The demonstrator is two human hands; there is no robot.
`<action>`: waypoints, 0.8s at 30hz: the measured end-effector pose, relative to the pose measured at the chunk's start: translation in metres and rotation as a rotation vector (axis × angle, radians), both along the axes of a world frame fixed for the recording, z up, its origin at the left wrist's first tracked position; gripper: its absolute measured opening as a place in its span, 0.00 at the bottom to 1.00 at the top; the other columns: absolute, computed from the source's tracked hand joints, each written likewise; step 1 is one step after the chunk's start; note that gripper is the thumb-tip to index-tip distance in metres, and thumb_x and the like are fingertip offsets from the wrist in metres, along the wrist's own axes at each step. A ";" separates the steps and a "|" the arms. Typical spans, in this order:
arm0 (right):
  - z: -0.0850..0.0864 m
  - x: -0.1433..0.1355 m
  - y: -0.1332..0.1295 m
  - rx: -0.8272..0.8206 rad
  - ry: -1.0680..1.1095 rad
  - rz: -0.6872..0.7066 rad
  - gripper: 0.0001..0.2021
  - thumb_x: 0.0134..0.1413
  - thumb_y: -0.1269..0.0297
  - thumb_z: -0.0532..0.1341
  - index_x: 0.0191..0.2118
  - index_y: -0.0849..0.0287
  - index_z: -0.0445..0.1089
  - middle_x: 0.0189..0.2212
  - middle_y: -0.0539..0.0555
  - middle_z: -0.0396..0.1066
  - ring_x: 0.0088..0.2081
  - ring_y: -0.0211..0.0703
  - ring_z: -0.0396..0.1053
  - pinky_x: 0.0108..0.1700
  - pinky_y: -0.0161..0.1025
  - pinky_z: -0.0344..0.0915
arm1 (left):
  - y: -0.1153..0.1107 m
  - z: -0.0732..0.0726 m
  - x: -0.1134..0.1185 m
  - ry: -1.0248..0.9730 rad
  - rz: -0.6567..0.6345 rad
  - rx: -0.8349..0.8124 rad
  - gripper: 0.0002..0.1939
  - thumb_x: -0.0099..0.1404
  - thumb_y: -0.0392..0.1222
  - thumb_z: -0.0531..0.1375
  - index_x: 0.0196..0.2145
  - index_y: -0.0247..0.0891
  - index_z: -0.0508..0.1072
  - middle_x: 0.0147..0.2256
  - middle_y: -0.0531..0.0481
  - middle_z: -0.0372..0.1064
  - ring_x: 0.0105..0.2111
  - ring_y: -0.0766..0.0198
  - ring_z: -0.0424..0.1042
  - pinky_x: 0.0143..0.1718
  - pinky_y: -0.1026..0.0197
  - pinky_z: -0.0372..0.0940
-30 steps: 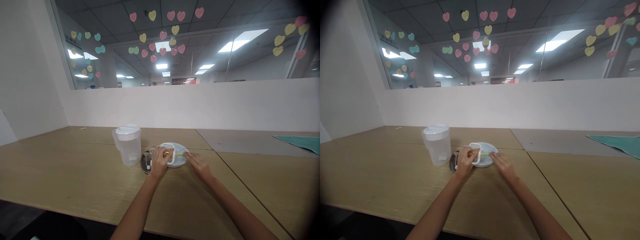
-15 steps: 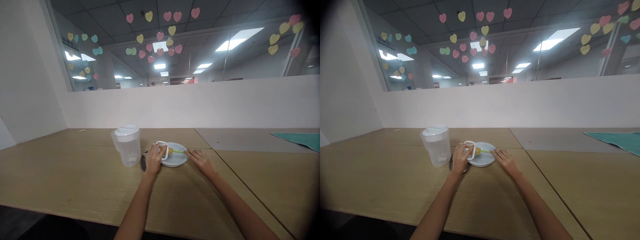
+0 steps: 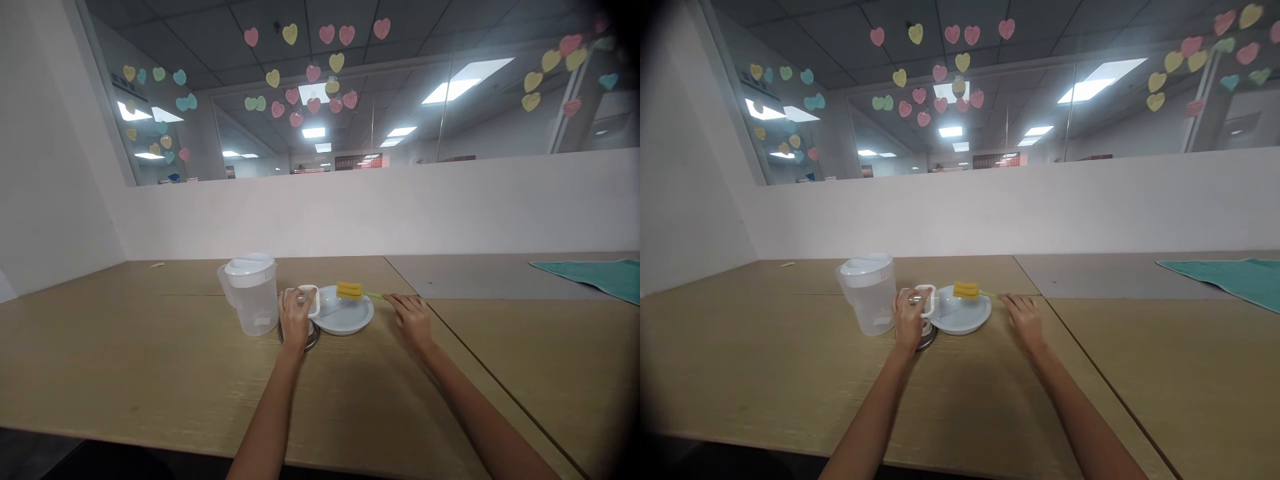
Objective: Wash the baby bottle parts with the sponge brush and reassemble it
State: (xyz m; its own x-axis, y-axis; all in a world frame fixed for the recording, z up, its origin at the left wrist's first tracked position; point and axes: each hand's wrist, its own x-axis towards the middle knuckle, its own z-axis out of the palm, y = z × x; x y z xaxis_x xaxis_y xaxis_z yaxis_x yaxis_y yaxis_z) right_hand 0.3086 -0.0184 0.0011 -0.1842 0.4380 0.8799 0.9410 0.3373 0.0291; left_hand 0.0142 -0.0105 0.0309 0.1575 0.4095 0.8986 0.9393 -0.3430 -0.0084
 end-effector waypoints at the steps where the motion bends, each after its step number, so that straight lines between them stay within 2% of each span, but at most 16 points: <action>1: -0.003 0.001 0.001 -0.034 0.057 -0.035 0.22 0.50 0.79 0.48 0.48 0.59 0.70 0.41 0.56 0.73 0.41 0.44 0.66 0.44 0.41 0.56 | 0.000 0.000 0.000 -0.044 -0.009 -0.008 0.24 0.59 0.28 0.53 0.51 0.49 0.67 0.44 0.44 0.64 0.47 0.57 0.64 0.57 0.42 0.48; 3: -0.009 0.001 0.004 -0.120 0.168 -0.091 0.21 0.49 0.78 0.48 0.46 0.60 0.71 0.40 0.56 0.73 0.41 0.45 0.68 0.44 0.40 0.58 | 0.000 0.001 0.001 -0.164 -0.041 -0.017 0.22 0.58 0.36 0.58 0.51 0.44 0.66 0.43 0.43 0.63 0.47 0.55 0.64 0.55 0.43 0.52; 7: -0.014 -0.006 0.007 -0.311 0.356 -0.189 0.20 0.51 0.75 0.48 0.47 0.62 0.70 0.42 0.57 0.73 0.39 0.45 0.70 0.40 0.39 0.62 | -0.002 0.002 0.010 -0.458 -0.180 -0.064 0.25 0.53 0.53 0.62 0.46 0.38 0.68 0.39 0.45 0.64 0.42 0.55 0.66 0.46 0.52 0.63; 10: -0.011 -0.012 0.006 -0.398 0.408 -0.234 0.21 0.52 0.75 0.47 0.50 0.63 0.68 0.43 0.59 0.72 0.40 0.46 0.70 0.39 0.38 0.62 | -0.009 0.000 0.023 -0.549 -0.352 -0.116 0.25 0.52 0.54 0.63 0.44 0.38 0.68 0.37 0.47 0.67 0.39 0.58 0.68 0.42 0.56 0.65; 12: -0.008 -0.014 0.004 -0.443 0.395 -0.232 0.22 0.51 0.76 0.47 0.50 0.64 0.67 0.44 0.60 0.72 0.40 0.45 0.69 0.40 0.37 0.62 | -0.016 -0.005 0.034 -0.550 -0.468 -0.141 0.32 0.51 0.53 0.64 0.50 0.37 0.63 0.38 0.46 0.68 0.40 0.57 0.69 0.43 0.56 0.65; 14: -0.007 -0.016 0.003 -0.494 0.379 -0.230 0.22 0.49 0.78 0.48 0.50 0.66 0.67 0.44 0.61 0.71 0.41 0.45 0.69 0.40 0.37 0.61 | -0.025 -0.012 0.045 -0.509 -0.591 -0.210 0.43 0.49 0.53 0.64 0.58 0.36 0.53 0.39 0.46 0.69 0.37 0.59 0.71 0.40 0.58 0.67; 15: -0.007 -0.016 0.003 -0.522 0.375 -0.233 0.22 0.48 0.78 0.48 0.50 0.67 0.66 0.44 0.61 0.71 0.41 0.45 0.69 0.39 0.36 0.61 | -0.029 -0.015 0.050 -0.444 -0.648 -0.241 0.45 0.49 0.53 0.65 0.59 0.35 0.51 0.40 0.45 0.70 0.37 0.59 0.71 0.40 0.58 0.67; 20: -0.005 -0.020 0.001 -0.671 0.361 -0.249 0.22 0.49 0.74 0.51 0.52 0.64 0.64 0.41 0.60 0.73 0.38 0.44 0.70 0.35 0.35 0.59 | -0.043 -0.027 0.069 -0.005 -0.894 -0.270 0.36 0.52 0.54 0.62 0.55 0.38 0.59 0.48 0.42 0.68 0.46 0.57 0.69 0.48 0.57 0.65; 24: -0.001 -0.028 -0.004 -0.755 0.293 -0.207 0.17 0.52 0.69 0.53 0.48 0.62 0.66 0.41 0.60 0.73 0.39 0.44 0.70 0.33 0.34 0.58 | -0.046 -0.026 0.070 0.032 -0.902 -0.387 0.36 0.53 0.53 0.61 0.56 0.39 0.57 0.51 0.43 0.66 0.49 0.58 0.68 0.50 0.58 0.64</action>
